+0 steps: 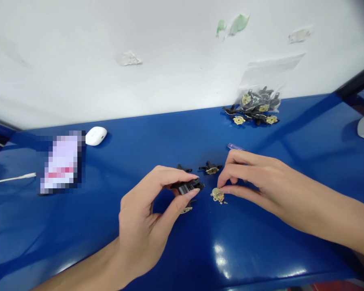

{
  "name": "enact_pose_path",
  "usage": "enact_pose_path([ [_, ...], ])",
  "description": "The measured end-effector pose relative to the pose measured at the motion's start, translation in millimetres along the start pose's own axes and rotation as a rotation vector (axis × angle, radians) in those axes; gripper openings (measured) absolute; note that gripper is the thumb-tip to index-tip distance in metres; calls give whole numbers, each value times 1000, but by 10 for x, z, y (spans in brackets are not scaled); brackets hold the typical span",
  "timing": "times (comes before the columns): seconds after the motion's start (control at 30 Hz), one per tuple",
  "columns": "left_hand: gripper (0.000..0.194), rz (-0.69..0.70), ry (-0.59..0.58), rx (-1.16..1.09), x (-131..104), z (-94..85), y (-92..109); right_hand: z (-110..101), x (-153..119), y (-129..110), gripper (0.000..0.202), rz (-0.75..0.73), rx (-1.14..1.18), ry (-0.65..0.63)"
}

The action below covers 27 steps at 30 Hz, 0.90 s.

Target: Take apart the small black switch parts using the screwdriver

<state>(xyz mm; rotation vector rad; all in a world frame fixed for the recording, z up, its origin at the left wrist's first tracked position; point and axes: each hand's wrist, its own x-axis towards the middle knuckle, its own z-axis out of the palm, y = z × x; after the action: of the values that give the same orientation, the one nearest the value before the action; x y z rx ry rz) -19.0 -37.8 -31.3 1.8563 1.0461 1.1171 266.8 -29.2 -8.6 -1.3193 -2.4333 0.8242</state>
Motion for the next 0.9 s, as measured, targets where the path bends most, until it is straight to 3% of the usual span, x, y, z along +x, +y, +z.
enact_pose_path([
  [0.27,27,-29,-4,-33,6,-13,12,25,38,-180,11,-38,53,225],
  [0.43,25,-11,-41,-14,13,-36,40,185,39,-244,29,-179,228,322],
  [0.57,25,-9,-38,-23,21,-36,52,285,41,-261,28,-224,289,411],
  [0.9,24,-21,-30,-83,3,-21,67,201,21,-273,14,-161,440,400],
])
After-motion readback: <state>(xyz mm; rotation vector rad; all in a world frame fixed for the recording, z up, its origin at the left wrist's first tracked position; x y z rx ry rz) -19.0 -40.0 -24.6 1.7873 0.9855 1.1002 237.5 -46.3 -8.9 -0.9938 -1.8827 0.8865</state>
